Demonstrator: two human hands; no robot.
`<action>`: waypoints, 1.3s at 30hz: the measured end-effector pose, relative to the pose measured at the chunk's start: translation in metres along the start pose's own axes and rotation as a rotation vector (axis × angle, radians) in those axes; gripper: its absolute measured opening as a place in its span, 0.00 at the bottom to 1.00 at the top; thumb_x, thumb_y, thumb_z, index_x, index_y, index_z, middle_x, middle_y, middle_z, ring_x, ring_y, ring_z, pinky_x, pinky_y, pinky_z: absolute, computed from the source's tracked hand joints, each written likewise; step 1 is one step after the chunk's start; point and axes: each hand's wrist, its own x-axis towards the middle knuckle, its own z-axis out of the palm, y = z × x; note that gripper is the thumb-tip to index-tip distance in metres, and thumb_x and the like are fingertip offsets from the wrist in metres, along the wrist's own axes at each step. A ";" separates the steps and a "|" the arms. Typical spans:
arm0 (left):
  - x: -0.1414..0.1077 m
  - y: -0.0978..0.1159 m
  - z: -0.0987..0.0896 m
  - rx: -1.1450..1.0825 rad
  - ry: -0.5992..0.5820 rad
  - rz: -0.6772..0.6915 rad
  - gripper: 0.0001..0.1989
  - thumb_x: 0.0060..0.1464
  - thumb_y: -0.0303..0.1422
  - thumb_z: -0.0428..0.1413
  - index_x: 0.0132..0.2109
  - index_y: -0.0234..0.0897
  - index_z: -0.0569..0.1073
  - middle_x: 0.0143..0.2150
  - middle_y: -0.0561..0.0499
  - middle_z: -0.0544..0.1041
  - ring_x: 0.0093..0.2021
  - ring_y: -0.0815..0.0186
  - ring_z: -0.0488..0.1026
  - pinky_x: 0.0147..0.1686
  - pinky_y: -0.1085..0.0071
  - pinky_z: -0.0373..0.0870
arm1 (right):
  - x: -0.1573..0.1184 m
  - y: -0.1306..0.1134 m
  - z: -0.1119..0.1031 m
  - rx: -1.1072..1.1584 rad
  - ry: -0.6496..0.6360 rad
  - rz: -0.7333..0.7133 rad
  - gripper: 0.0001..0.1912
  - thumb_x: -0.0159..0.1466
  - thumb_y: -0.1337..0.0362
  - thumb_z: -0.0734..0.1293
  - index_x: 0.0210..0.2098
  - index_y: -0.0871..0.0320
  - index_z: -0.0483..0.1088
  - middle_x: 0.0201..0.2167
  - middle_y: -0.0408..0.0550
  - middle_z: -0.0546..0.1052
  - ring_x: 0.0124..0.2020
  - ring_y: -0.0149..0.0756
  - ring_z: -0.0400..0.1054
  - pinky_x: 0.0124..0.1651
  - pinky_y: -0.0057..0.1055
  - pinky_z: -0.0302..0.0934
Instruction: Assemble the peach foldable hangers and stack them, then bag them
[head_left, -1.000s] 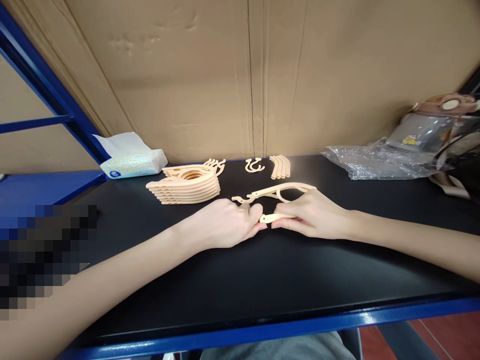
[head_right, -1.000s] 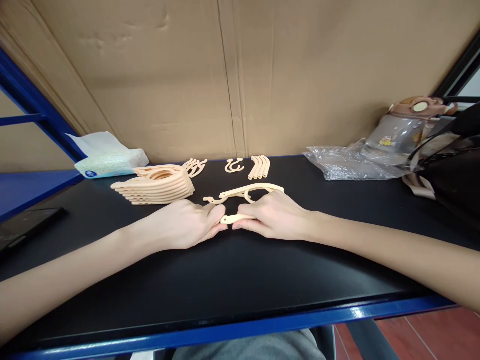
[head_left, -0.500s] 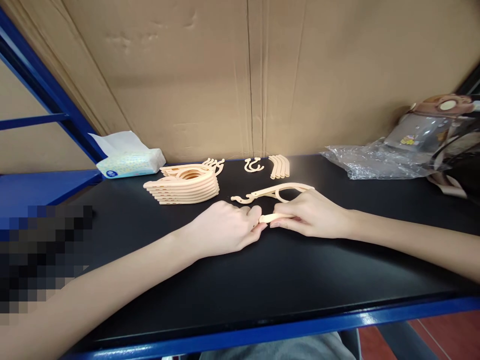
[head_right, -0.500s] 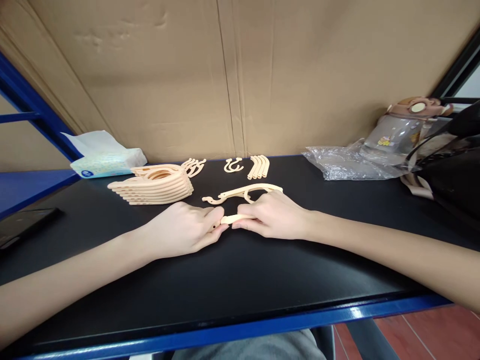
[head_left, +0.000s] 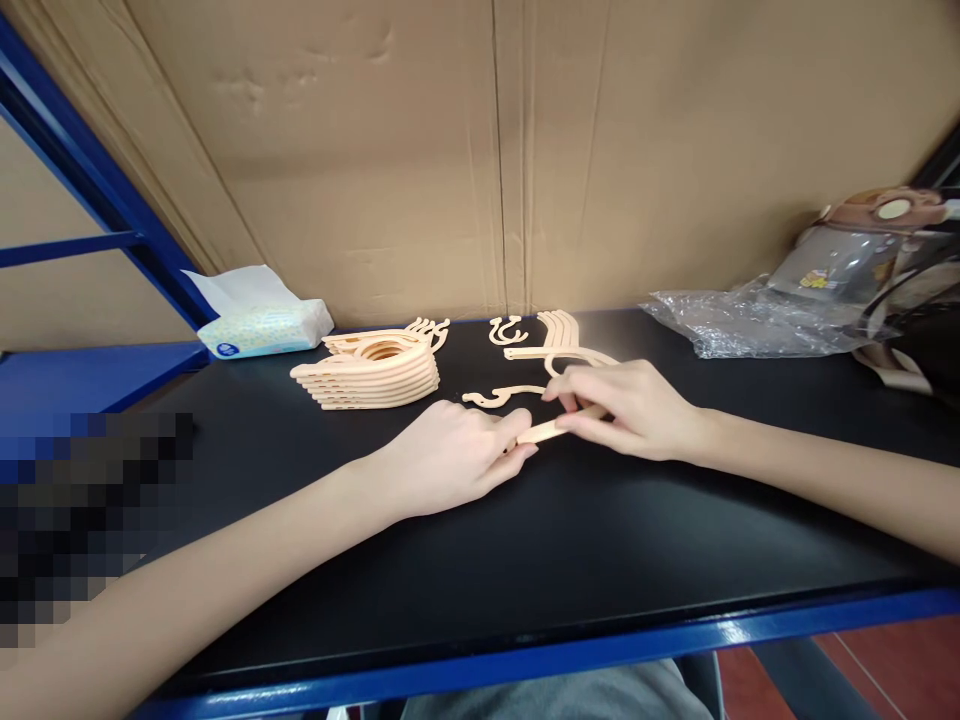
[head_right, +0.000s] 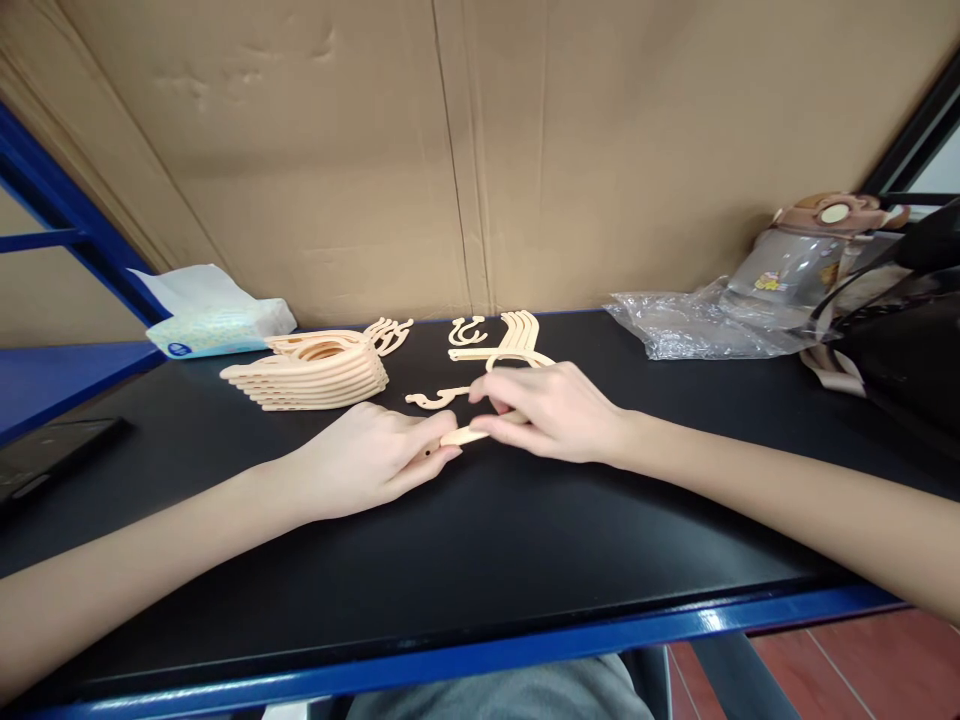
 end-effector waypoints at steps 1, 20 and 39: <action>0.000 0.000 0.000 -0.003 0.000 -0.019 0.11 0.65 0.35 0.42 0.36 0.36 0.63 0.22 0.54 0.73 0.20 0.66 0.71 0.20 0.74 0.56 | 0.001 0.003 -0.001 -0.018 0.065 0.032 0.14 0.68 0.56 0.57 0.40 0.57 0.69 0.29 0.46 0.75 0.29 0.32 0.66 0.32 0.28 0.57; -0.001 0.004 -0.004 0.204 0.100 0.231 0.12 0.61 0.36 0.43 0.33 0.36 0.63 0.25 0.52 0.71 0.22 0.66 0.69 0.18 0.69 0.56 | 0.006 0.032 0.009 0.408 0.105 0.564 0.12 0.61 0.57 0.65 0.43 0.54 0.64 0.38 0.45 0.77 0.32 0.34 0.71 0.37 0.33 0.63; 0.000 -0.009 0.003 -0.378 0.080 -0.103 0.14 0.62 0.24 0.43 0.43 0.37 0.73 0.62 0.44 0.62 0.53 0.62 0.69 0.49 0.65 0.68 | 0.004 0.040 0.009 0.193 0.147 0.549 0.06 0.63 0.64 0.58 0.34 0.56 0.66 0.30 0.42 0.74 0.24 0.29 0.60 0.31 0.29 0.54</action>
